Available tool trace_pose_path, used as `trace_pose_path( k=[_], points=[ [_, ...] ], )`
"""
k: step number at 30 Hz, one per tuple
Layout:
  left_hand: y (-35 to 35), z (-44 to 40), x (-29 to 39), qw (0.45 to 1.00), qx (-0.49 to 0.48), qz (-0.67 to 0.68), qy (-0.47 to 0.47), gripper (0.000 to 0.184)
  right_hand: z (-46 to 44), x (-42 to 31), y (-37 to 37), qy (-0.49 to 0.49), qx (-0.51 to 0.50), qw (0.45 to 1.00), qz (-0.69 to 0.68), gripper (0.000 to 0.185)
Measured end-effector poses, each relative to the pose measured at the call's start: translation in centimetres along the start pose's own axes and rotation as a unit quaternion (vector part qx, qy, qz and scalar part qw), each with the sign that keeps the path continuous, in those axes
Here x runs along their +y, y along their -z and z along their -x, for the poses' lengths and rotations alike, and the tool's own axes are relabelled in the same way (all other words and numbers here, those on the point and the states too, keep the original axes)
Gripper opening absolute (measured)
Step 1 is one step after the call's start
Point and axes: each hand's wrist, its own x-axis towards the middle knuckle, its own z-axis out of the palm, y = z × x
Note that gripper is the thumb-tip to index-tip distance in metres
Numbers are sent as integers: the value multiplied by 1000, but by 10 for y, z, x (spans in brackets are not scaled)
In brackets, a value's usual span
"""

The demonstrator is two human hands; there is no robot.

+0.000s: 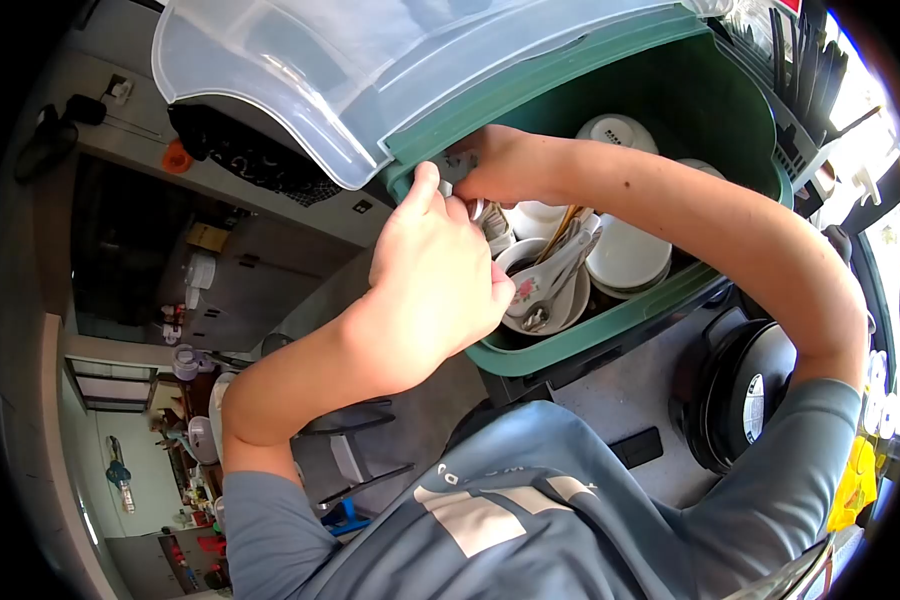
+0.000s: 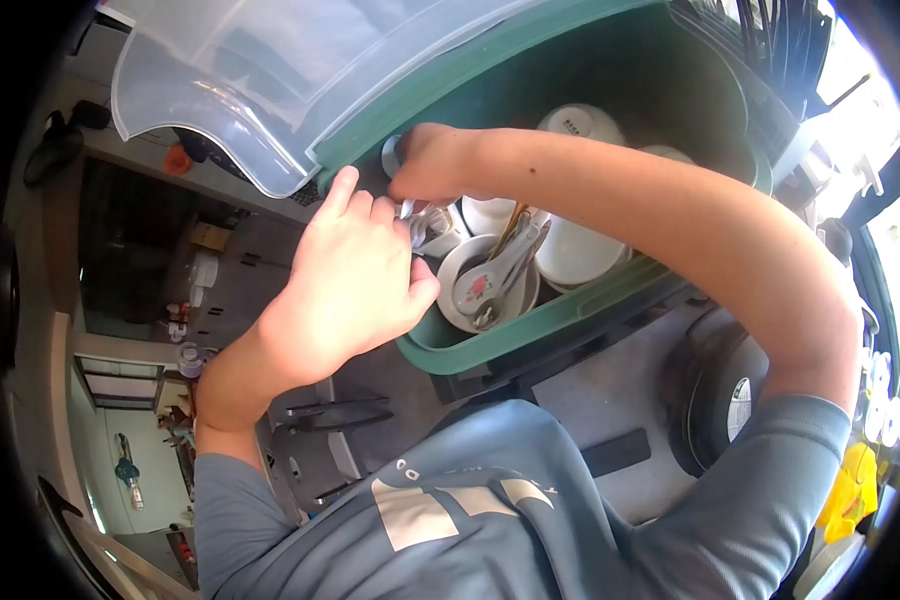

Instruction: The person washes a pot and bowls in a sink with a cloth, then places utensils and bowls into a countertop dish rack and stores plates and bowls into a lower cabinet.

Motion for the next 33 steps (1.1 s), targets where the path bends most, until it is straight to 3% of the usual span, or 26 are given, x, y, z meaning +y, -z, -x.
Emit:
trace_pose_path(
  k=[2,5,8,11,13,14,17,23,26,29,33],
  points=[
    [1,1,1,1000,4,28,6,34,-4,0,3,-9,-28,999,-10,17],
    [4,5,2,996,20,85,15,32,0,-4,10,-32,-59,998,12,71],
    [2,14,5,994,48,97,15,34,7,-9,12,-34,-68,997,18,74],
    [2,18,9,992,58,111,18,34,17,-14,10,-20,-61,996,58,74],
    [1,19,11,989,67,128,20,32,16,-15,10,-18,-71,994,78,31],
    [-1,19,12,984,95,150,12,32,16,-15,9,-18,-75,993,86,19],
    [-1,20,15,981,100,167,-1,32,12,-19,10,-63,-85,990,89,63],
    [-2,25,18,978,122,167,-10,30,16,-24,8,-78,-93,991,49,43],
    [0,28,16,978,117,171,-7,26,14,-15,6,-25,-90,995,45,43],
    [0,30,14,978,128,163,-4,22,30,-19,11,12,-57,990,130,43],
    [-6,31,10,979,152,134,3,21,28,-9,14,47,-72,993,83,44]
  ],
)
